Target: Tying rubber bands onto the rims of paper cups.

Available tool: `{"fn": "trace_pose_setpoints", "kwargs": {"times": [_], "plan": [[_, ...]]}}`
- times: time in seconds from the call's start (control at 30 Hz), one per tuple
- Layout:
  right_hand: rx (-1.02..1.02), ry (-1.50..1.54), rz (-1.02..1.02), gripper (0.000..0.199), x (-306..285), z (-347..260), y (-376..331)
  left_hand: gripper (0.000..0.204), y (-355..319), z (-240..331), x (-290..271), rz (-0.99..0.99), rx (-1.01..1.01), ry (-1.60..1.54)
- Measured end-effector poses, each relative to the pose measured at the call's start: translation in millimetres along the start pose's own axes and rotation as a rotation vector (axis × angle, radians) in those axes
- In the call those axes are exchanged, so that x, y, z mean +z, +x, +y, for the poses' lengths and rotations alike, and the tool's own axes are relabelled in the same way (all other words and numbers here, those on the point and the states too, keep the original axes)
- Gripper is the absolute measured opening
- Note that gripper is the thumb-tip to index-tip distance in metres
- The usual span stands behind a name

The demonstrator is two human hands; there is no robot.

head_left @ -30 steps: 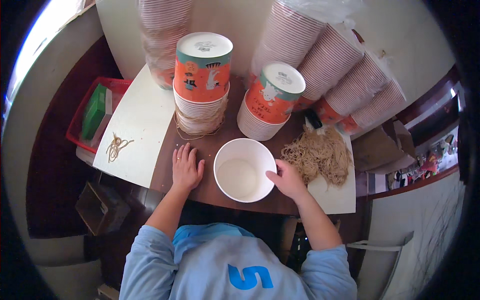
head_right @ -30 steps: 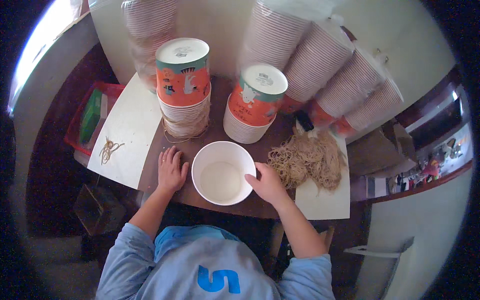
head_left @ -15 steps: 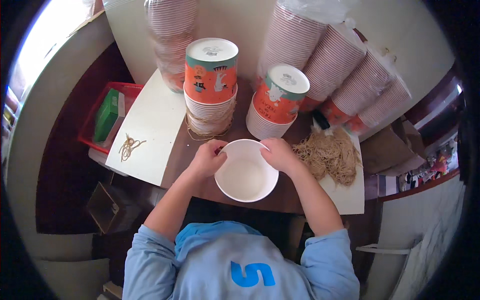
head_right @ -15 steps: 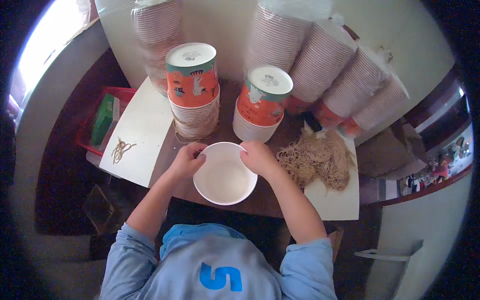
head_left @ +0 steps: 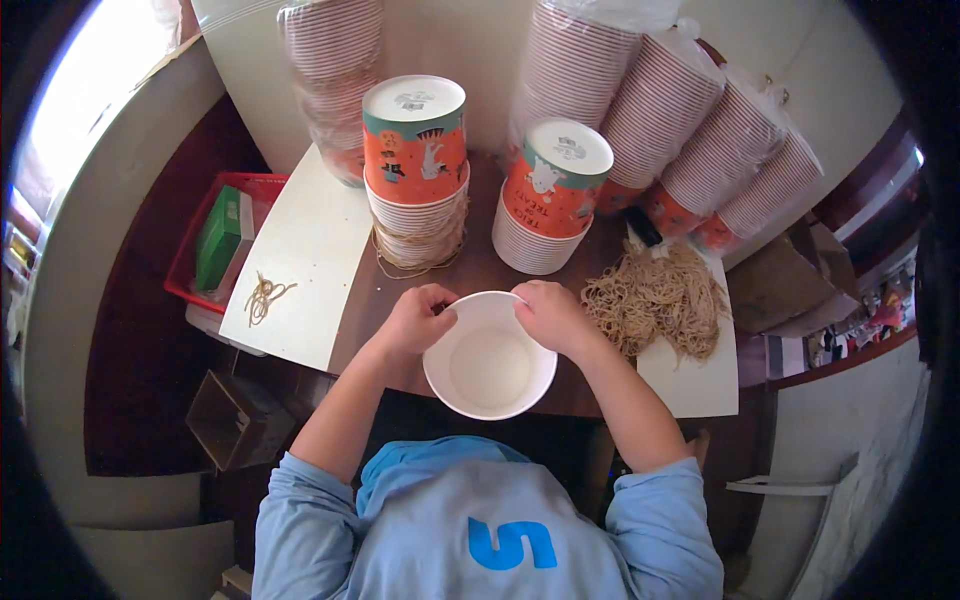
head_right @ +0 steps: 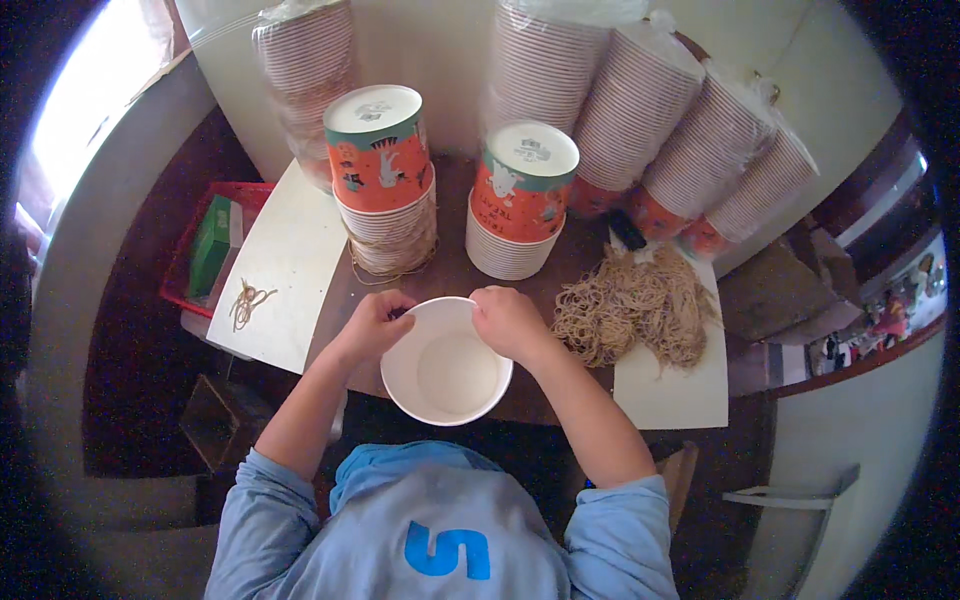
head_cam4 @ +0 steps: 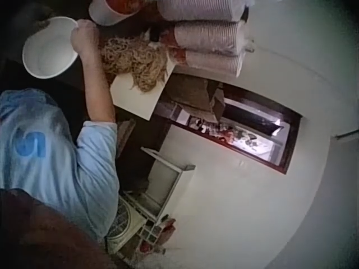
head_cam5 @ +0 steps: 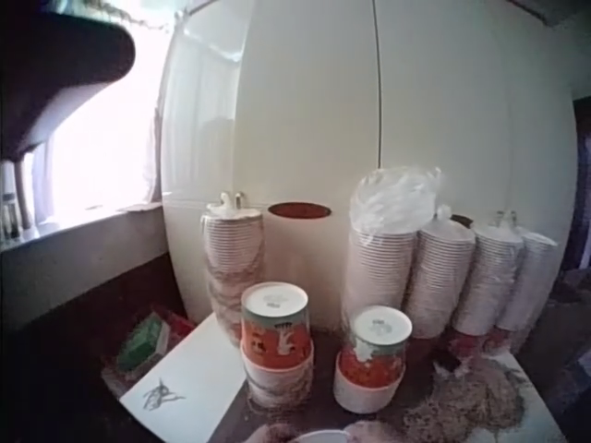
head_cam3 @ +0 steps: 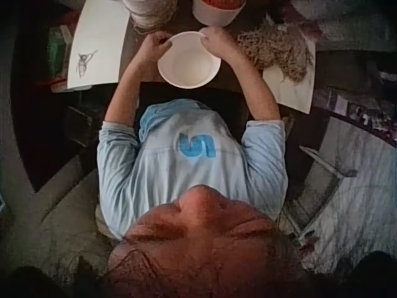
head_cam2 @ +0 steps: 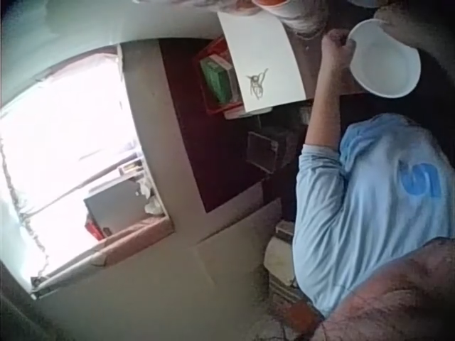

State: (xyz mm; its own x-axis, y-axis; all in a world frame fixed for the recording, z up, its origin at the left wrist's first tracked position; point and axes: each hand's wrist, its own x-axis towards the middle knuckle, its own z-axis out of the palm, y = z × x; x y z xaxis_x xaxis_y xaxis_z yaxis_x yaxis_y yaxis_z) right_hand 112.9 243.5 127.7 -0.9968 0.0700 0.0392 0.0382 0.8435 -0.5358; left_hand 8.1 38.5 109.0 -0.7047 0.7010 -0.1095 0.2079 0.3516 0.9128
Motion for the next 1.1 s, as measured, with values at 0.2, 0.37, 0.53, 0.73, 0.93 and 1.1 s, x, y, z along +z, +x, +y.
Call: {"fn": "trace_pose_setpoints", "kwargs": {"times": [0.2,0.37,0.53,0.73,0.93,1.1], "plan": [[0.019,0.003,0.01,0.019,5,-1,0,0.02,-4,-4,5,0.086,0.072,0.041],[-0.014,0.043,0.038,0.02,1,-4,-1,0.021,-11,10,3,0.08,0.01,0.04],[0.006,0.067,0.012,0.021,2,-6,-2,0.025,-8,1,4,-0.011,-0.06,-0.126],[0.007,0.074,-0.033,0.022,3,-2,-2,0.03,-8,5,3,-0.08,0.015,-0.095],[0.088,0.124,-0.086,0.023,-8,-11,-5,0.022,-15,-4,1,-0.067,-0.08,-0.176],[0.182,0.067,-0.172,0.023,-26,-37,-16,0.021,-28,-14,1,-0.15,-0.165,-0.536]]}}
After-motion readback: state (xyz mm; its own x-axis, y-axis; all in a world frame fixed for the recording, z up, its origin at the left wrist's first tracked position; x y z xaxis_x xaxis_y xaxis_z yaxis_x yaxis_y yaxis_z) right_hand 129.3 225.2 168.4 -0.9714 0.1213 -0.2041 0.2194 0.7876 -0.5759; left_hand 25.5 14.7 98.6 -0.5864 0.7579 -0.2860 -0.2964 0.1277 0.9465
